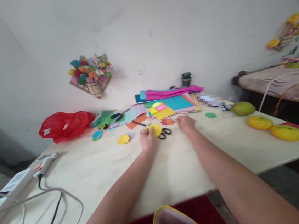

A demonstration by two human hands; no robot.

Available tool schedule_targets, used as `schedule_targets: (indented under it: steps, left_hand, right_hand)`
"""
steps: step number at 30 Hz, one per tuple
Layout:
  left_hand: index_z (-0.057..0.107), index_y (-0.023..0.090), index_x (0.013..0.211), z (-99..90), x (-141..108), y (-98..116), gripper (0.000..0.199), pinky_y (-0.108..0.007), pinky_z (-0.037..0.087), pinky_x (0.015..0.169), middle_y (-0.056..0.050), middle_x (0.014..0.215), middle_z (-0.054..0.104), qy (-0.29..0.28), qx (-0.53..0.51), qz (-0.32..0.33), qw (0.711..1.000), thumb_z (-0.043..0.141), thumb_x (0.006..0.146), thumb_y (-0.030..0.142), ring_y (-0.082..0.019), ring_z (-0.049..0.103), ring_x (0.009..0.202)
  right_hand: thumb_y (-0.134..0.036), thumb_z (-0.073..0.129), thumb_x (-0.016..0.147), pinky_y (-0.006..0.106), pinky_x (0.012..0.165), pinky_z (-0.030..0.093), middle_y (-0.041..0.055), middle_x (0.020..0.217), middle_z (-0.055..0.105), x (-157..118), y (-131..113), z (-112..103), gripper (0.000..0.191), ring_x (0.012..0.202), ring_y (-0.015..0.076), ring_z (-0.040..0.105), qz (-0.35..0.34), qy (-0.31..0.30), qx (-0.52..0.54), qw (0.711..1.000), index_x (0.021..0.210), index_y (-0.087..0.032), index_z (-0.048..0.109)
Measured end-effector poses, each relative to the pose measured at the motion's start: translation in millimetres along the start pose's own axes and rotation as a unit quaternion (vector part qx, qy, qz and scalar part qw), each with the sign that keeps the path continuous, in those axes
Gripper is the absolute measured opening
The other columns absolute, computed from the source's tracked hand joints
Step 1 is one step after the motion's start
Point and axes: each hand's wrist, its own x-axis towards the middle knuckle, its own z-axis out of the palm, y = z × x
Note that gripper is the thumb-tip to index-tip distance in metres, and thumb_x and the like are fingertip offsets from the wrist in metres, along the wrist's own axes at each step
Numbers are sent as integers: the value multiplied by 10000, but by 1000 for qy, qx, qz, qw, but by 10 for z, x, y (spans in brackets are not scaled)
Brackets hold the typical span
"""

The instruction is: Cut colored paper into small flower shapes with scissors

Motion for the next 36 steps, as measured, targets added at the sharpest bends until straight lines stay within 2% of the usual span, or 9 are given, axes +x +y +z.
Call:
schedule_targets:
  steps: [3,5,8,10,14,18,24,28,36]
  left_hand:
    - [600,144,620,23,51,53,320,-228,421,549,-16,568,590,-24,30,2,999,696,657,447,-145,565,603]
    - [610,138,631,-63,64,121,341,-236,450,567,-18,581,608,-53,34,-28,998,727,628,458,-139,573,589]
    - [648,124,745,-240,39,196,380,-259,483,578,-66,708,674,-120,16,-81,989,735,630,476,-164,624,631]
    - [656,119,760,-333,9,201,370,-258,494,582,-92,795,694,-134,15,-99,986,754,624,449,-178,645,684]
    - [658,126,869,-416,-31,167,340,-272,513,570,-98,870,706,-121,-33,-122,985,738,671,391,-208,673,724]
    - [652,116,907,-451,-37,202,251,-309,544,594,-115,888,709,-115,-82,-152,978,688,727,287,-238,685,761]
    - [640,95,802,-491,-11,277,75,-319,569,612,-114,849,697,-91,-133,-167,973,605,756,144,-207,674,729]
    - [619,98,755,-503,9,285,73,-307,574,638,-101,814,692,-91,-155,-181,967,553,784,111,-174,668,702]
    - [621,99,826,-533,51,259,126,-350,566,756,-85,803,702,-90,-199,-193,957,497,821,125,-168,674,713]
  right_hand:
    - [-286,411,910,289,693,423,91,1023,690,9,44,19,314,945,223,615,8,40,40,998,1010,-226,703]
    - [-291,413,907,284,659,409,94,1001,697,15,56,12,317,916,224,619,26,76,69,994,998,-219,708]
    - [-306,436,895,284,631,396,108,942,711,13,22,-16,317,859,232,628,59,121,111,985,987,-201,720]
    - [-293,461,879,287,642,403,108,913,719,-1,-39,-33,303,838,236,634,49,143,138,979,982,-188,725]
    - [-252,503,838,290,695,439,101,881,730,-84,-226,-40,264,832,234,653,-52,183,187,964,928,-159,734]
    - [-241,506,833,285,709,475,81,907,734,-227,-435,-16,241,802,214,672,-176,208,237,933,901,-180,729]
    - [-217,486,865,288,810,511,74,968,731,-388,-673,49,232,903,190,679,-368,212,308,851,892,-193,715]
    - [-178,503,858,291,826,526,65,964,735,-430,-735,92,212,911,181,685,-427,189,321,824,874,-194,714]
    - [-136,528,833,298,810,538,66,980,731,-462,-760,114,199,916,183,687,-473,164,304,810,834,-193,719]
